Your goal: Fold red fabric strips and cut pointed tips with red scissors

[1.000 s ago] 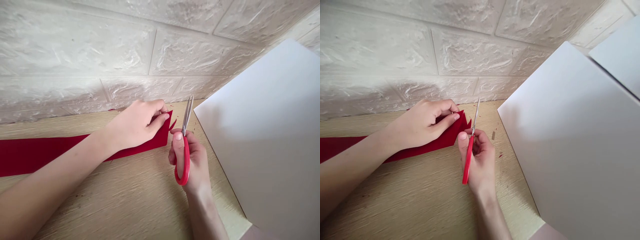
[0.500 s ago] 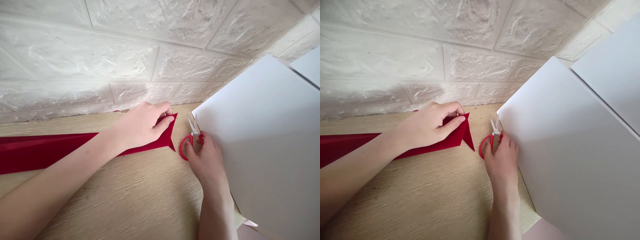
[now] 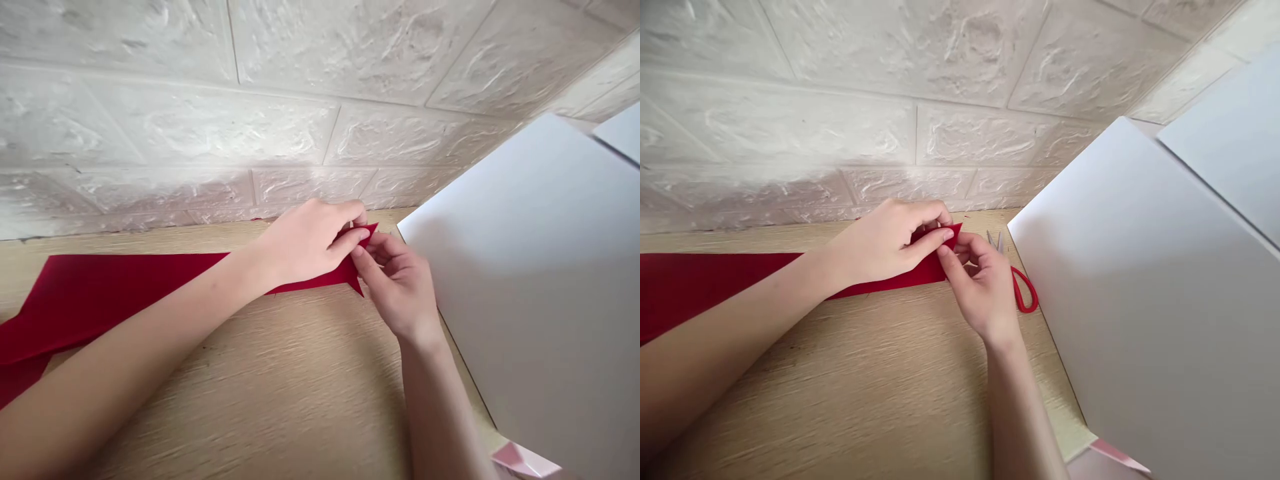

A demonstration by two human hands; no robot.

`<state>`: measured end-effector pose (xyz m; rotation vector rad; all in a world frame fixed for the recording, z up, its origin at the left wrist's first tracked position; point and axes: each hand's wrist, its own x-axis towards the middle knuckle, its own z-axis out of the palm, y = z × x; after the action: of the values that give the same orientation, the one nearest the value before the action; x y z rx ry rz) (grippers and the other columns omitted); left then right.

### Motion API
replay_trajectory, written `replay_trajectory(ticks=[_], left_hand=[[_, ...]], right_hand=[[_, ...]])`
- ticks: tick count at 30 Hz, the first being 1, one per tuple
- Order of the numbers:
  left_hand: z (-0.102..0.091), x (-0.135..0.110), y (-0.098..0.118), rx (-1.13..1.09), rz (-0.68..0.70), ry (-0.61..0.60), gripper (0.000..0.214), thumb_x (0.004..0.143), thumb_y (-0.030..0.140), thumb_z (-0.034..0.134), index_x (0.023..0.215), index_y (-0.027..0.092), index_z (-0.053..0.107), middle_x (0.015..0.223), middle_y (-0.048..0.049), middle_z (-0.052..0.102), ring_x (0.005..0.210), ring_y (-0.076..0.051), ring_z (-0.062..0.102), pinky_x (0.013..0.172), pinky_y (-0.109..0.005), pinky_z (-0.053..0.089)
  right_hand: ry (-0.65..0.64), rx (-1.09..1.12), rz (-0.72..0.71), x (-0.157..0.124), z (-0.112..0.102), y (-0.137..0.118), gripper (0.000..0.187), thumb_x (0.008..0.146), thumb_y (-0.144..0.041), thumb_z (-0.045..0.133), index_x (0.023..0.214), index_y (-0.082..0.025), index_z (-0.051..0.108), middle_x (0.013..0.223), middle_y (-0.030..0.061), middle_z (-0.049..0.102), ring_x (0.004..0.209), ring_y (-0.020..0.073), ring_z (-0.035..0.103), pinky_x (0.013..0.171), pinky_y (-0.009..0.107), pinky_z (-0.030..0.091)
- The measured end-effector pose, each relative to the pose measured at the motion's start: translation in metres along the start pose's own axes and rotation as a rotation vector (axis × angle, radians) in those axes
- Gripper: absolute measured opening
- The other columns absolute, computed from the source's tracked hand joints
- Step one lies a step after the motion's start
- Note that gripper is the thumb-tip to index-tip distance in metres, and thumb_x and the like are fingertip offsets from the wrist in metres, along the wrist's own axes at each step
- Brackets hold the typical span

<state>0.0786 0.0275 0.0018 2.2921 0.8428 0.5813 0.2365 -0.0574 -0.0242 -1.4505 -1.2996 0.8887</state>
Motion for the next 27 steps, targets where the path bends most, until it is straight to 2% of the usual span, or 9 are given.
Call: replay_trajectory(ticks=[3,6,13,15,18,20,22,25,27], left_hand=[[-0.001,-0.004,0.002,-0.050,-0.042,-0.031,0.021,0.102,0.035,0.051,0.110,0.021,0.064,0.088,0.0008,0.074,0.073,-0.014,0.063,0.068,-0.029,0.041],[-0.006,-0.017,0.002,-0.004,-0.134,-0.127,0.044,0.098,0.054,0.056,0.127,0.022,0.059,0.112,-0.0048,0.075,0.095,-0.022,0.069,0.078,-0.033,0.048],[-0.041,-0.081,-0.001,0.138,-0.389,-0.414,0.074,0.089,0.069,0.060,0.148,0.027,0.048,0.151,-0.0091,0.058,0.131,-0.031,0.059,0.106,-0.040,0.049],[-0.048,-0.104,-0.002,0.121,-0.439,-0.402,0.075,0.093,0.072,0.050,0.154,0.029,0.042,0.158,-0.0078,0.051,0.139,-0.030,0.053,0.114,-0.042,0.045],[-0.052,-0.138,-0.009,0.161,-0.512,-0.303,0.069,0.099,0.069,0.034,0.156,0.030,0.038,0.162,-0.0073,0.045,0.145,-0.029,0.048,0.119,-0.045,0.040],[-0.056,-0.160,-0.016,0.280,-0.568,-0.215,0.070,0.100,0.067,0.032,0.156,0.026,0.038,0.163,-0.0098,0.043,0.147,-0.031,0.045,0.121,-0.049,0.038],[-0.063,-0.180,-0.023,0.482,-0.685,-0.147,0.072,0.098,0.063,0.033,0.154,0.018,0.039,0.160,-0.0162,0.044,0.147,-0.037,0.042,0.119,-0.054,0.037],[-0.078,-0.203,-0.031,0.715,-1.004,-0.109,0.080,0.094,0.064,0.031,0.146,0.005,0.044,0.149,-0.0275,0.051,0.134,-0.048,0.051,0.108,-0.057,0.043],[-0.085,-0.212,-0.032,0.636,-1.200,-0.122,0.083,0.092,0.073,0.026,0.136,0.007,0.051,0.133,-0.0250,0.064,0.118,-0.044,0.063,0.099,-0.051,0.048]], right_hand=[[0.041,0.079,0.014,0.002,-0.002,0.008,0.023,0.086,-0.044,0.075,0.088,-0.022,0.070,0.069,-0.0020,0.064,0.053,0.0103,0.050,0.047,0.024,0.040],[0.122,0.103,0.039,0.000,-0.010,0.010,0.021,0.083,-0.042,0.078,0.087,-0.022,0.071,0.072,-0.0005,0.068,0.057,0.0126,0.057,0.052,0.027,0.048],[0.160,-0.007,-0.046,-0.008,-0.047,0.008,0.018,0.078,-0.040,0.082,0.083,-0.025,0.073,0.068,-0.0006,0.065,0.062,0.0147,0.057,0.056,0.028,0.049],[0.097,0.000,-0.004,-0.011,-0.056,0.006,0.019,0.079,-0.039,0.081,0.087,-0.025,0.073,0.065,-0.0022,0.062,0.054,0.0124,0.050,0.048,0.026,0.042],[0.066,0.099,0.103,-0.014,-0.065,0.002,0.030,0.075,-0.039,0.079,0.102,-0.025,0.072,0.094,0.0028,0.072,0.049,0.0100,0.048,0.039,0.026,0.030],[0.153,0.200,0.153,-0.011,-0.068,-0.001,0.030,0.074,-0.039,0.073,0.101,-0.026,0.071,0.109,0.0052,0.073,0.045,0.0083,0.044,0.037,0.026,0.024],[0.319,0.271,0.162,-0.007,-0.069,-0.003,0.020,0.077,-0.039,0.064,0.089,-0.024,0.069,0.097,0.0040,0.072,0.039,0.0068,0.035,0.038,0.027,0.019],[0.541,0.286,0.146,-0.002,-0.065,-0.003,0.022,0.085,-0.039,0.053,0.075,-0.023,0.065,0.077,0.0026,0.064,0.039,0.0075,0.031,0.042,0.029,0.021],[0.599,0.246,0.151,-0.002,-0.061,-0.001,0.029,0.090,-0.040,0.050,0.072,-0.023,0.064,0.075,0.0025,0.062,0.041,0.0089,0.034,0.044,0.030,0.022]])
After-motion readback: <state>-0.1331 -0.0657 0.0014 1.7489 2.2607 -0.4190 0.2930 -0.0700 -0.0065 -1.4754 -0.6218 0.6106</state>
